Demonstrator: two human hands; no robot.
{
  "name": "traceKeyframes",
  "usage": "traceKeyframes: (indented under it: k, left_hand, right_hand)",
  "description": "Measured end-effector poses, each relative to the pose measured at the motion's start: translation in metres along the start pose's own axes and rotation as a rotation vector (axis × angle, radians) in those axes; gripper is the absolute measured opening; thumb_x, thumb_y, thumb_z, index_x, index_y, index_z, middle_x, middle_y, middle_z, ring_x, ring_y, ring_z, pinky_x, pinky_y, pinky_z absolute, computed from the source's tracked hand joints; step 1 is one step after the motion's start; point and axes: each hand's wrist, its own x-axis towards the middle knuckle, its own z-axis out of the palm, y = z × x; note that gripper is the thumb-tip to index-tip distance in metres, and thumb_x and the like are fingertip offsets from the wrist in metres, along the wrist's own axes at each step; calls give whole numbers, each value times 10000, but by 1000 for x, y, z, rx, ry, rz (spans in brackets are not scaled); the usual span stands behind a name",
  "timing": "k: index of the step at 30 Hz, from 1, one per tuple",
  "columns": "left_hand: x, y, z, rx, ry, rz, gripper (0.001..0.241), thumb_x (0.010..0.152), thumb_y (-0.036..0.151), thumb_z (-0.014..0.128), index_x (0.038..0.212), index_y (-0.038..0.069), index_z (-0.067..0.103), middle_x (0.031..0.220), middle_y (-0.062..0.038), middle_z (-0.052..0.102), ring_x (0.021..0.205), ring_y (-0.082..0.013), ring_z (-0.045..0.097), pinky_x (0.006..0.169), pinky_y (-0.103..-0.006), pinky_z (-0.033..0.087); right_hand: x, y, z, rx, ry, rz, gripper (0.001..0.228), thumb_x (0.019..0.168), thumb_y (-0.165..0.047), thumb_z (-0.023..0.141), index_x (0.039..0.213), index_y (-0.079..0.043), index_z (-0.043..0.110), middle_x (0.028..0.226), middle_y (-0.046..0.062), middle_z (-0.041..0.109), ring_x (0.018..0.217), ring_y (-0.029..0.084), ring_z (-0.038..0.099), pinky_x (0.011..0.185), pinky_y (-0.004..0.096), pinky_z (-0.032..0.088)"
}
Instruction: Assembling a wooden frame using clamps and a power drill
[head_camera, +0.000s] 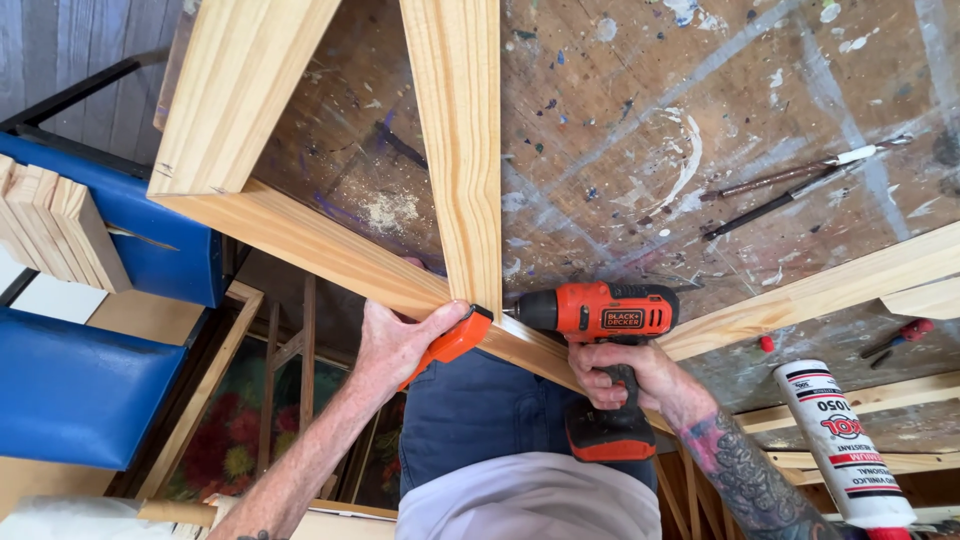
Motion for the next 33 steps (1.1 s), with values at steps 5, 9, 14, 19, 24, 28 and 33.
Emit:
traceKeyframes:
  k: [5,9,14,19,24,28,33]
  left_hand:
    - [1,1,1,1,-28,-28,623,647,211,988,1095,-30,629,900,-153,650,904,-229,644,831,-434,584]
    - [1,6,0,1,-6,-8,569,659,185,980,1080,-17,655,904,-142,661,911,-203,635,814,-405,585]
    - [-2,11,0,30,-16,-38,629,649,235,978,1095,-38,629,903,-168,648,907,-250,658,827,-454,580]
    - [2,7,-1,5,-16,-18,609,653,212,982,1092,-20,629,894,-140,639,908,-222,640,828,-433,584]
    - [1,5,-1,37,-11,19,607,664,220,966,1114,-7,628,909,-143,642,936,-226,659,833,-418,581]
    - [0,7,2,10,-19,-27,617,657,226,980,1085,-15,608,906,-140,630,931,-226,630,856,-433,573]
    - [2,7,5,15,-8,-36,625,652,231,985,1082,-16,604,908,-144,637,927,-228,634,855,-433,574]
  right_hand:
    - [1,-6,9,31,1,18,178,939,-127,613,859,18,546,622,55,415,366,121,448,363,341,442]
    - [3,-7,15,29,12,4,172,938,-109,614,851,23,546,613,66,422,363,123,453,362,341,441]
    - [2,-10,20,0,21,9,171,942,-94,610,840,28,547,608,61,408,358,126,441,356,344,439]
    - [6,-9,18,12,9,20,167,945,-100,603,849,23,544,610,59,410,362,125,445,360,344,441]
    - [6,-6,17,3,25,11,168,946,-92,605,841,21,539,608,62,410,365,119,439,361,332,431]
    - [5,-7,17,-2,30,20,174,944,-112,608,847,17,542,615,55,408,372,116,442,369,334,437]
    - [9,-13,26,11,19,27,171,939,-112,611,846,10,536,621,51,412,377,112,440,376,326,428]
